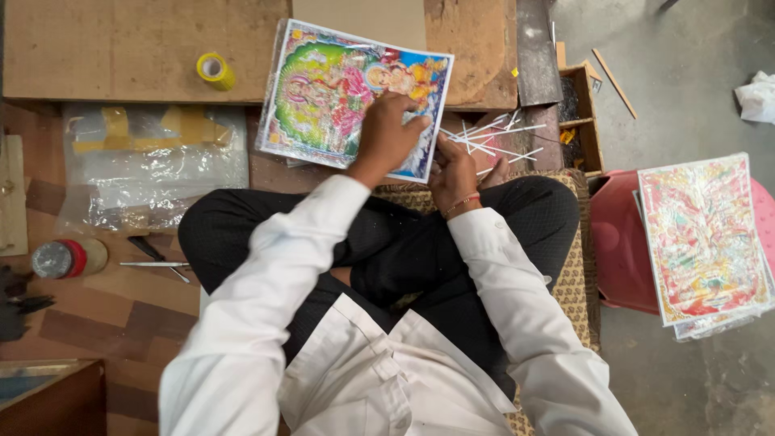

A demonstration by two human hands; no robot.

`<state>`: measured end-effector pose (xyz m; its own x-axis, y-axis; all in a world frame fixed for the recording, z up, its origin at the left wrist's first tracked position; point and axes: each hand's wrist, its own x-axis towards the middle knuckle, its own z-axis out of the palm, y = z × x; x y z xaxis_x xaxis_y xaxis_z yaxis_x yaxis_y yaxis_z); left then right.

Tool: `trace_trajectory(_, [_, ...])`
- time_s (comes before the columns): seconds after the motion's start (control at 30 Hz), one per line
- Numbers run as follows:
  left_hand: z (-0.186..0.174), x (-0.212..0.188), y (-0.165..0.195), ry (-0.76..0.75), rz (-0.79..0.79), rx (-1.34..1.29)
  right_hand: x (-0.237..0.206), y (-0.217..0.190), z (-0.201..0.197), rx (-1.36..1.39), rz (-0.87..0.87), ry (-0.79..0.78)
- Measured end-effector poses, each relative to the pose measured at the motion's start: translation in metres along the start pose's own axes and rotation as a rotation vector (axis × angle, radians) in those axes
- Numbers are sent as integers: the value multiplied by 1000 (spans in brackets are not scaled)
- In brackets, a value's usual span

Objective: The person assembles deity posters by applying yellow decorative tape to the edges of laminated prints, cutting the tape with scissors, and stacking the finished units. The person handles multiple posters, aligns tape along edges, and uses scissors to trim excess tape.

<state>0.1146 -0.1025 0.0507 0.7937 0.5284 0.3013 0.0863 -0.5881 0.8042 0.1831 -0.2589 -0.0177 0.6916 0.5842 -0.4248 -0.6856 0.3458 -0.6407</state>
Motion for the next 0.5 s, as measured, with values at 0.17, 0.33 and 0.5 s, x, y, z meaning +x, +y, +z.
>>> trace_trajectory(0.17, [18,8,26,-74,-337,141,-3,1,7,-47,72,-17])
trace_trajectory(0.33, [2,14,18,-71,-382,-49,-12,-4,24,-50,16,-52])
trace_trajectory(0.5, [0,10,3,-98,-478,-340,-17,-6,32,-73,-3,-1])
